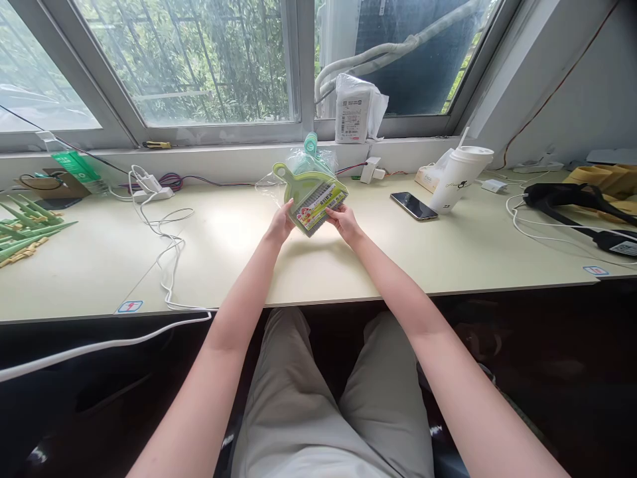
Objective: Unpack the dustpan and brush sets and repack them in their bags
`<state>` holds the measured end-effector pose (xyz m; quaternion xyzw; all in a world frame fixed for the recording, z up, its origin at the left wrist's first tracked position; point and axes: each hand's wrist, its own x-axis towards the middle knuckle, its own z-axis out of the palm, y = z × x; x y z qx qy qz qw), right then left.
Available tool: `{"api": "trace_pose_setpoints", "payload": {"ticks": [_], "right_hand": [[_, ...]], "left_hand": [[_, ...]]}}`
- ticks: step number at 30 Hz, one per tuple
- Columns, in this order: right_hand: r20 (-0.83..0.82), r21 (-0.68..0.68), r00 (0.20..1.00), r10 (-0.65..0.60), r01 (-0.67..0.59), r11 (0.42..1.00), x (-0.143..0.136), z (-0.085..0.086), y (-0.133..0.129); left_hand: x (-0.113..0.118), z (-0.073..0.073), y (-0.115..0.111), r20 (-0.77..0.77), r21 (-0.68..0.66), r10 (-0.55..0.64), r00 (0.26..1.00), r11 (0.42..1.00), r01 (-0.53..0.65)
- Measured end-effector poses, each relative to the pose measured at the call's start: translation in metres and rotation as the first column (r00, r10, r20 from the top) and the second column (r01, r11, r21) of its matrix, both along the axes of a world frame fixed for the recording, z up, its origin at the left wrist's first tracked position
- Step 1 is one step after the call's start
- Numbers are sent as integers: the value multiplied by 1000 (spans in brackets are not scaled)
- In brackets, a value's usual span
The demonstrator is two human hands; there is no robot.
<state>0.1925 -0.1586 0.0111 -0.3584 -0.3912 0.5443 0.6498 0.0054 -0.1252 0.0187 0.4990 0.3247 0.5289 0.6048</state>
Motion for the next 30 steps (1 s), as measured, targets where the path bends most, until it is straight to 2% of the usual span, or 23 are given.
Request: {"api": "trace_pose_setpoints", "payload": {"ticks": [9, 17, 19, 23, 26, 30], "right_hand": [[-39, 7, 998, -50, 50, 999, 0, 3, 1], [-84, 14, 994, -76, 78, 997, 3, 2, 3], [-74, 10, 995, -69, 70, 998, 3, 2, 3], [-32, -8, 999, 5, -6, 1000, 3, 1, 2], [-28, 24, 999, 36, -36, 999, 2, 2, 2], [-36, 69, 997, -65, 67, 995, 0, 9, -2]], "left_hand": [[5, 5, -18, -79, 26, -177, 981, 983, 180], [15, 4, -25, -137, -10, -251, 958, 968, 252], [17, 3, -23, -81, 3, -200, 977, 980, 200], [15, 0, -13, 59, 18, 5, 998, 1000, -6], [13, -1, -11, 50, 11, 10, 999, 1000, -11], [22, 1, -21, 46, 95, -36, 998, 995, 31]]}}
